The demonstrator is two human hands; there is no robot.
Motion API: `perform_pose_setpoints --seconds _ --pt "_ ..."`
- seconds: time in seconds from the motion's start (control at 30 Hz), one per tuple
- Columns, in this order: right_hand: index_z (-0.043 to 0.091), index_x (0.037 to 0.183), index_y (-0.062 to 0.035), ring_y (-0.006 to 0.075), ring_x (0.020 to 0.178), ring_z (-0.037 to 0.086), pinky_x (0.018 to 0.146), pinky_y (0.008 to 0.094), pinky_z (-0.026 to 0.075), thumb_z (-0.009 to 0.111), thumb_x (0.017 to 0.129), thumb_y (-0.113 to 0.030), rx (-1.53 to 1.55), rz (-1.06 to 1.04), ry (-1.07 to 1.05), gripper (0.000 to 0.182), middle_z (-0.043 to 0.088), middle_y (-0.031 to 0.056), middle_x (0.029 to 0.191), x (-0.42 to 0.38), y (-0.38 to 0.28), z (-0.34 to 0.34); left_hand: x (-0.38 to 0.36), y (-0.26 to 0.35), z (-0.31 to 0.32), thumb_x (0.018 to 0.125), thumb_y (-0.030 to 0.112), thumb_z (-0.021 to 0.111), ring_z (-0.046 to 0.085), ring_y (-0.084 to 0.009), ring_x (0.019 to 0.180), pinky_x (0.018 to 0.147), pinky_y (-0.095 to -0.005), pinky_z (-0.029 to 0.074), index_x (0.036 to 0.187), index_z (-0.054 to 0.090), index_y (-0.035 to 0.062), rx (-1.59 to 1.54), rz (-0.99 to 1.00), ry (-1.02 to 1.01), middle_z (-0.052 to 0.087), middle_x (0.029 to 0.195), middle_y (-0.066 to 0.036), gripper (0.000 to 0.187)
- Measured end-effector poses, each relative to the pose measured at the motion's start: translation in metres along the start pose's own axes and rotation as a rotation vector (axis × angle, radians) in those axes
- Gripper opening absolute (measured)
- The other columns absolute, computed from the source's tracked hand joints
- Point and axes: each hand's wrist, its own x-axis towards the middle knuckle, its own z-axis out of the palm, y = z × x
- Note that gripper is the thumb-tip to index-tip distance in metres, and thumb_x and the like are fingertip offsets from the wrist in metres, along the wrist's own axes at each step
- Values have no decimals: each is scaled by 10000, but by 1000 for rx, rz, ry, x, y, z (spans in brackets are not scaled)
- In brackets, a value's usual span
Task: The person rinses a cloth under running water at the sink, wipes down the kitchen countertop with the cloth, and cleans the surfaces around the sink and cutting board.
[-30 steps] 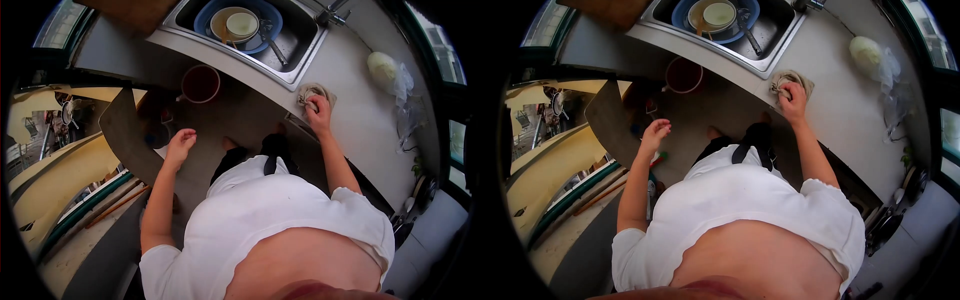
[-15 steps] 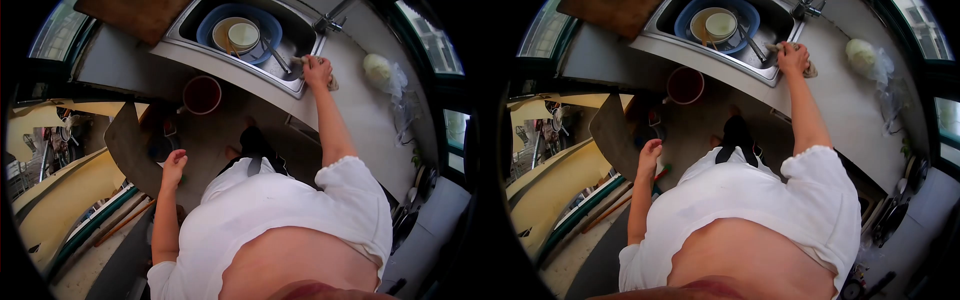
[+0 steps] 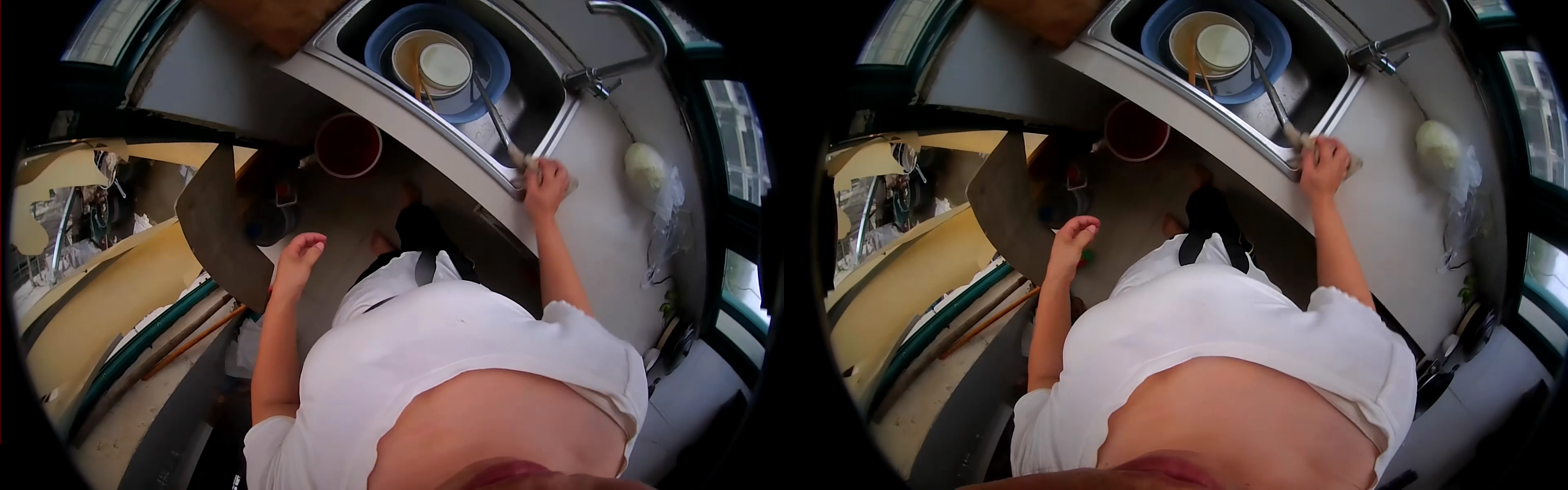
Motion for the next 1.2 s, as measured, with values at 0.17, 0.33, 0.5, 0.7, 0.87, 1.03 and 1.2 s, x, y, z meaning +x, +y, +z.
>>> perform_pose_setpoints --seconds 0.17,0.33,0.5,0.7,0.87,1.03,1.2 --pt "598 979 -80 306 978 476 858 379 373 638 709 -57 417 -26 -77 273 490 126 1066 -17 -90 -15 -34 73 -1 822 109 600 537 -105 803 710 -244 437 810 606 23 -209 187 -131 605 889 -50 87" --pt "596 975 -110 316 1004 489 850 389 396 612 672 14 619 -506 -103 327 524 115 1070 86 -221 58 -91 136 2 720 192 674 545 -217 681 751 -402 363 606 592 53 -234 864 -418 588 606 -24 197" --pt "573 924 -161 254 1112 433 901 465 302 596 747 -208 383 -678 -217 185 489 42 1109 102 -277 130 -153 185 9 807 240 680 596 -155 822 892 -349 279 795 720 115 -223 1015 -1019 675 799 -42 131" --pt "558 952 -144 244 1104 447 919 427 299 663 700 -178 322 -555 -315 276 505 30 1100 29 -160 39 -174 181 -5 862 62 538 585 -190 901 944 -385 275 827 674 119 -128 1048 -1209 661 952 -94 151" --pt "543 988 -57 306 1052 461 877 377 367 606 770 -113 516 -190 -361 233 498 116 1082 41 -109 15 -167 190 -2 872 82 492 564 -235 972 972 -429 258 881 650 93 -2 1136 -1322 641 972 -85 158" --pt "543 992 -39 329 995 487 870 367 403 591 771 -58 446 -337 141 227 513 151 1040 175 -115 14 -136 214 3 880 113 458 552 -241 1014 974 -468 252 932 627 75 85 1077 -1381 623 983 -84 181" --pt "580 1047 -54 373 1102 432 910 442 365 532 789 -138 -246 -124 140 275 491 182 1140 289 -34 36 -81 254 10 909 139 409 542 -221 1001 984 -452 251 1001 618 73 54 1017 -1394 620 1005 -75 238"
